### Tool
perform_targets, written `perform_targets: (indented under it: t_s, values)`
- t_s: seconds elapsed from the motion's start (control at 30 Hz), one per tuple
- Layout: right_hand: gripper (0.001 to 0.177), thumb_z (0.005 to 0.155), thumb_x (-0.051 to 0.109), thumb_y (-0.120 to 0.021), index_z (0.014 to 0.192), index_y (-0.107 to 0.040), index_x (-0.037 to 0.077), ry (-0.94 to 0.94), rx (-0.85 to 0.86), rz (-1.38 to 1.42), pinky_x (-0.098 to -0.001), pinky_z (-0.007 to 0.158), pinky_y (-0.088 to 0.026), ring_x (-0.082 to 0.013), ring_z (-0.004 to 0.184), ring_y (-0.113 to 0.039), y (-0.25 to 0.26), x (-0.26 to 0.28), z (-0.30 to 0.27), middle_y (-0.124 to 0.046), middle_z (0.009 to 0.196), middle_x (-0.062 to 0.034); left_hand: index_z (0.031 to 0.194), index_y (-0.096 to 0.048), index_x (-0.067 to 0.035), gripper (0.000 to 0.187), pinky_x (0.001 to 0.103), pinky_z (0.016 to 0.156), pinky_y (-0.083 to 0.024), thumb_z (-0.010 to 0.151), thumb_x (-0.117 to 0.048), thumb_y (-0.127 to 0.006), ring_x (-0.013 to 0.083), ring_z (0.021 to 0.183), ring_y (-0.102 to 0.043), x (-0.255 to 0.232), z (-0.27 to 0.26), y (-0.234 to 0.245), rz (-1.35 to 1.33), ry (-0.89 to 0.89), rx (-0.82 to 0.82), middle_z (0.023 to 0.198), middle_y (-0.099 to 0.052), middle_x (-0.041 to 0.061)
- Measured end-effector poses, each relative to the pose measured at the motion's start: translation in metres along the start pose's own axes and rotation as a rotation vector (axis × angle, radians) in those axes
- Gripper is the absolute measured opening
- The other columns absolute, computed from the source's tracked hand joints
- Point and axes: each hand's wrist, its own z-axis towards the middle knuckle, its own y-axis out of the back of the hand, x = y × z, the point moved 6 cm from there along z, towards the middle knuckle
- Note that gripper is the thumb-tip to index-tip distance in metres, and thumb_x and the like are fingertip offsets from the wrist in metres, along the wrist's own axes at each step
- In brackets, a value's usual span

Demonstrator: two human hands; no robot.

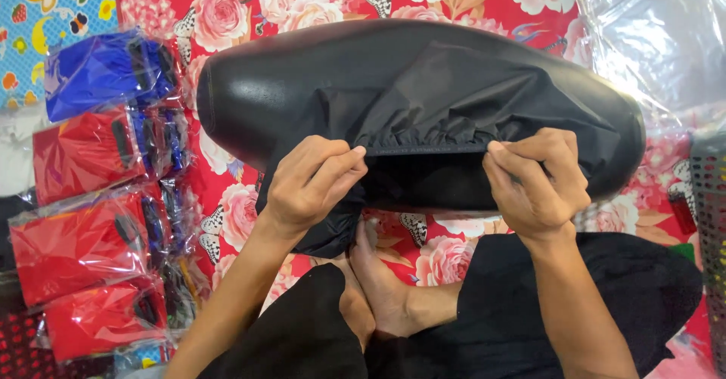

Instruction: Fitting a black elasticized fabric cover onto a motorcycle seat.

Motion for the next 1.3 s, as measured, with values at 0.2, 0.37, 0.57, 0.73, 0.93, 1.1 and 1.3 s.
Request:
perform_targets:
  t_s: [0.2, 0.37, 0.57, 0.73, 0.93, 1.1, 1.3]
  values:
    - [0.024, 0.077, -0.038, -0.075, 0.072, -0.077, -0.015, -0.058, 0.035, 0.039, -0.0399, 0.049, -0.048, -0.0295, 0.057, -0.055, 0.000, 0.003, -0.003, -0.057, 0.066, -0.0194, 0.081, -0.069, -0.001, 0.014, 0.031, 0.049, -0.050, 0.093, 0.008, -0.068, 0.0196, 0.051, -0.045, 0.003, 0.002, -0.005, 0.009, 0.019, -0.011, 0.072, -0.054, 0.009]
    - [0.023, 0.076, -0.039, -0.073, 0.073, -0.076, -0.016, -0.092, 0.035, 0.070, -0.0401, 0.048, -0.048, -0.0309, 0.057, -0.057, 0.002, 0.007, -0.002, -0.055, 0.067, -0.0198, 0.083, -0.066, -0.002, 0.015, 0.031, 0.049, -0.048, 0.090, 0.012, -0.067, 0.0194, 0.052, -0.045, 0.004, 0.008, -0.003, -0.016, -0.011, -0.010, 0.072, -0.051, 0.009]
    - [0.020, 0.078, -0.031, -0.075, 0.075, -0.079, -0.011, -0.044, 0.042, 0.055, -0.0398, 0.048, -0.046, -0.0301, 0.055, -0.055, 0.003, 0.006, 0.003, -0.062, 0.070, -0.0203, 0.087, -0.068, -0.003, 0.011, 0.029, 0.053, -0.052, 0.092, 0.007, -0.068, 0.0175, 0.054, -0.048, 0.001, 0.002, -0.006, -0.017, 0.003, 0.019, 0.075, -0.053, 0.007]
    - [0.013, 0.085, -0.018, -0.079, 0.092, -0.083, -0.007, -0.138, 0.109, 0.034, -0.0379, 0.056, -0.050, -0.0272, 0.060, -0.054, -0.006, 0.010, 0.014, -0.066, 0.077, -0.0172, 0.090, -0.074, -0.006, 0.015, 0.022, 0.056, -0.056, 0.085, 0.009, -0.073, 0.0113, 0.056, -0.055, 0.004, 0.003, -0.010, 0.010, 0.172, 0.107, 0.073, -0.059, 0.002]
    - [0.008, 0.096, -0.008, -0.074, 0.102, -0.077, -0.003, -0.484, 0.462, 0.121, -0.0362, 0.077, -0.042, -0.0264, 0.074, -0.050, -0.013, 0.000, 0.023, -0.060, 0.085, -0.0121, 0.093, -0.077, -0.005, 0.005, 0.031, 0.063, -0.054, 0.097, -0.006, -0.075, 0.0189, 0.066, -0.060, 0.025, -0.007, -0.018, -0.374, 0.583, 0.357, 0.080, -0.062, 0.008]
    - [0.011, 0.101, -0.001, -0.064, 0.097, -0.075, 0.001, -0.783, 0.602, 0.421, -0.0320, 0.082, -0.041, -0.0191, 0.079, -0.051, -0.015, -0.023, -0.001, -0.059, 0.085, -0.0080, 0.092, -0.076, -0.006, 0.014, 0.035, 0.067, -0.051, 0.102, -0.013, -0.068, 0.0168, 0.069, -0.054, 0.039, -0.021, -0.025, -0.600, 0.795, 0.421, 0.083, -0.061, 0.010]
    - [0.019, 0.104, 0.002, -0.061, 0.092, -0.074, 0.000, -1.034, 0.603, 0.582, -0.0302, 0.085, -0.043, -0.0151, 0.083, -0.052, -0.013, -0.041, -0.031, -0.061, 0.088, -0.0114, 0.090, -0.074, -0.005, 0.024, 0.029, 0.067, -0.042, 0.106, -0.019, -0.064, 0.0114, 0.076, -0.045, 0.053, -0.043, -0.035, -0.715, 0.991, 0.498, 0.086, -0.055, 0.005]
